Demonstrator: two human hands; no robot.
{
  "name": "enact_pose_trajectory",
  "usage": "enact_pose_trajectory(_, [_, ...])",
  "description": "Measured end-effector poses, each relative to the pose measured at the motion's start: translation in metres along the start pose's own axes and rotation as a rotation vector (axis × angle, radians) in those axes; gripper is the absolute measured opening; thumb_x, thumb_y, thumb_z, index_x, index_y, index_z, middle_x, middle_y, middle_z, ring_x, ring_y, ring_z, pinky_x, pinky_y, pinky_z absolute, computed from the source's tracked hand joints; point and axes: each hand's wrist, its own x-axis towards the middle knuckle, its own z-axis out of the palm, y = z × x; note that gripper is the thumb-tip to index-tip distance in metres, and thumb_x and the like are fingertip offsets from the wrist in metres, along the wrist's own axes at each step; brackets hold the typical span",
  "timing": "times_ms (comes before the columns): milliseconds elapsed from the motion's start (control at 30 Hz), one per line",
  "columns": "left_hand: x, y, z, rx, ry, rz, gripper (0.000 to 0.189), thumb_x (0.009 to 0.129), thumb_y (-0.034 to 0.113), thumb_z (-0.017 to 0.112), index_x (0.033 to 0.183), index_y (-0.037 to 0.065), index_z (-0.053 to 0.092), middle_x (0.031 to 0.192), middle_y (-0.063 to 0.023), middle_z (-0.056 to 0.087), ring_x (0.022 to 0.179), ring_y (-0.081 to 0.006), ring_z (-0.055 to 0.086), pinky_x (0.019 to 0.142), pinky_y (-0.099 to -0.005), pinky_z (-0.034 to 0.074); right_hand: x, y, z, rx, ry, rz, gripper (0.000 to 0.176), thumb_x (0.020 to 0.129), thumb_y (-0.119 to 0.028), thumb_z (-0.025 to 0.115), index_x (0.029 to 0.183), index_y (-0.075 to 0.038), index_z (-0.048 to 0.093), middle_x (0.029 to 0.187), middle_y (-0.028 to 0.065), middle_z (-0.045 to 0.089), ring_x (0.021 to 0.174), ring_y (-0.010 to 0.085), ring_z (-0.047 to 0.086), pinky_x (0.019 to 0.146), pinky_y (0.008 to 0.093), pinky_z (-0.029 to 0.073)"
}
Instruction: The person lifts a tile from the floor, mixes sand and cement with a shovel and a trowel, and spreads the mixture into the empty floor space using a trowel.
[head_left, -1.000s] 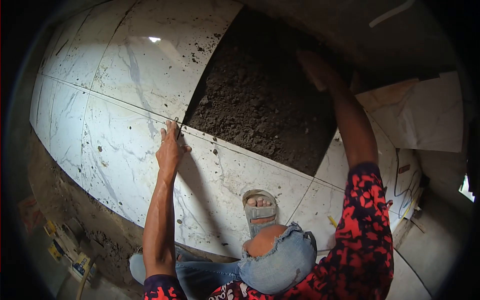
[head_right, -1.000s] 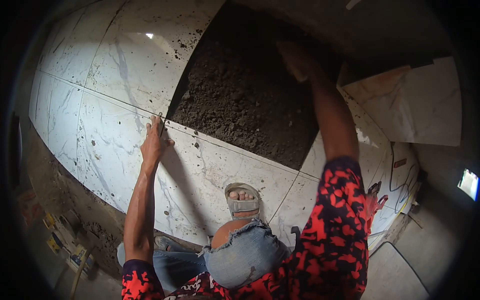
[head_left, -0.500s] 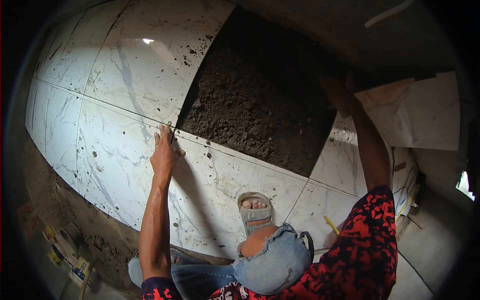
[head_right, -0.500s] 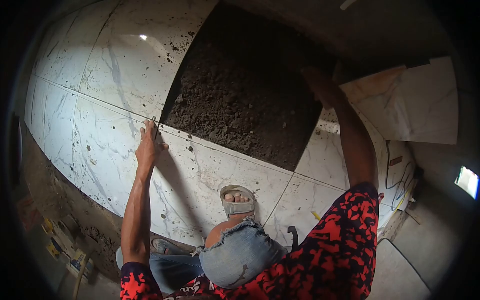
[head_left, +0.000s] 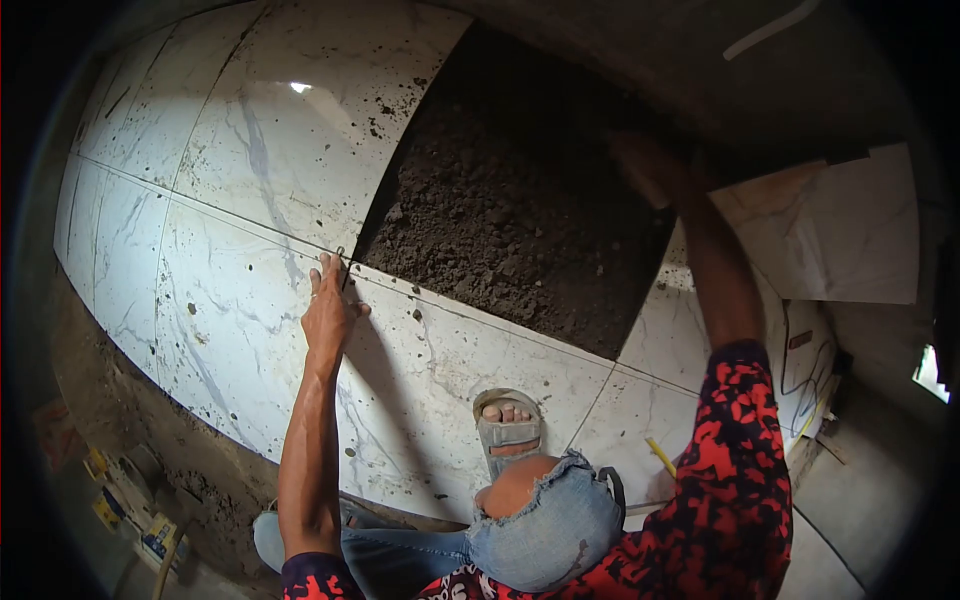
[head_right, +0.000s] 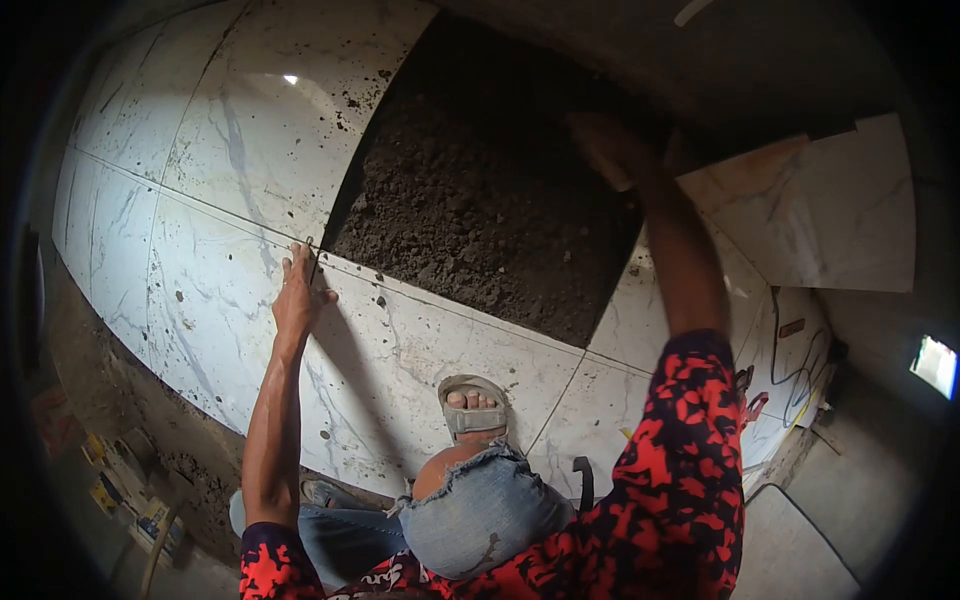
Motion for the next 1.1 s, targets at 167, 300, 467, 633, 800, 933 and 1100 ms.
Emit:
enact_pose_trajectory(167, [-0.002, 0.002, -0.005, -0.028, -0.001, 0.001, 0.097, 0.064, 0.011, 0.078, 0.144, 0.017, 0.024, 0.151, -0.0064, 0.022, 0.138, -0.0297, 0.023, 0.097, -0.0403, 0.043, -0.022, 0.001, 0.062, -0.312, -0.298, -0.304, 0.043, 0.093, -0.042, 0.043, 0.115, -0.007, 0.053, 0.076, 0.0069, 0.056, 0.062, 0.0162, 0.055, 0.053, 0.0301, 0.046])
enact_pose_trajectory(300, [-0.002, 0.000, -0.002, -0.060, 0.000, 0.007, 0.097, 0.063, 0.007, 0.076, 0.144, 0.017, 0.024, 0.151, -0.0065, 0.022, 0.138, -0.0288, 0.022, 0.099, -0.0386, 0.041, -0.045, -0.042, 0.022, -0.324, -0.229, -0.058, 0.044, 0.094, -0.044, 0.040, 0.110, -0.005, 0.053, 0.075, 0.0083, 0.056, 0.061, 0.0166, 0.056, 0.053, 0.0331, 0.048])
enact_pose_trajectory(467, [0.004, -0.009, 0.006, 0.030, 0.034, 0.041, 0.099, 0.062, 0.014, 0.078, 0.144, 0.019, 0.023, 0.151, -0.0037, 0.023, 0.137, -0.0282, 0.025, 0.091, -0.0387, 0.048, 0.003, -0.049, 0.071, -0.192, -0.255, -0.128, 0.047, 0.094, -0.046, 0.040, 0.111, -0.004, 0.053, 0.075, 0.0088, 0.056, 0.063, 0.0174, 0.058, 0.055, 0.0350, 0.049])
enact_pose_trajectory(633, [0.000, -0.006, 0.003, 0.023, 0.032, 0.039, 0.097, 0.064, 0.014, 0.078, 0.144, 0.020, 0.023, 0.151, -0.0035, 0.023, 0.137, -0.0283, 0.025, 0.093, -0.0388, 0.047, -0.065, -0.029, 0.088, -0.662, -0.438, -0.366, 0.043, 0.093, -0.039, 0.041, 0.106, -0.001, 0.053, 0.096, 0.0211, 0.063, 0.086, 0.0341, 0.062, 0.078, 0.0434, 0.047])
enact_pose_trajectory(800, [-0.005, -0.005, 0.002, -0.027, 0.006, 0.014, 0.098, 0.063, 0.012, 0.078, 0.144, 0.019, 0.023, 0.151, -0.0040, 0.022, 0.137, -0.0282, 0.024, 0.095, -0.0392, 0.045, -0.100, 0.004, 0.069, -0.712, -0.227, -0.280, 0.037, 0.093, -0.037, 0.043, 0.103, -0.002, 0.054, 0.089, 0.0226, 0.063, 0.087, 0.0394, 0.062, 0.075, 0.0477, 0.047])
enact_pose_trajectory(933, [-0.001, -0.001, -0.002, -0.031, -0.010, -0.004, 0.097, 0.063, 0.011, 0.077, 0.143, 0.019, 0.024, 0.151, -0.0052, 0.022, 0.138, -0.0281, 0.022, 0.098, -0.0405, 0.042, -0.118, 0.047, 0.111, -0.945, -0.170, -0.486, 0.033, 0.092, -0.036, 0.045, 0.100, -0.005, 0.051, 0.080, 0.0203, 0.064, 0.081, 0.0413, 0.062, 0.072, 0.0517, 0.048])
enact_pose_trajectory(1100, [-0.001, -0.007, 0.005, -0.005, 0.002, 0.024, 0.097, 0.064, 0.013, 0.078, 0.144, 0.019, 0.023, 0.151, -0.0048, 0.022, 0.138, -0.0292, 0.023, 0.097, -0.0403, 0.043, -0.056, 0.033, 0.108, -0.811, 0.080, -0.471, 0.029, 0.092, -0.034, 0.046, 0.100, -0.006, 0.051, 0.084, 0.0218, 0.064, 0.082, 0.0413, 0.062, 0.071, 0.0506, 0.049])
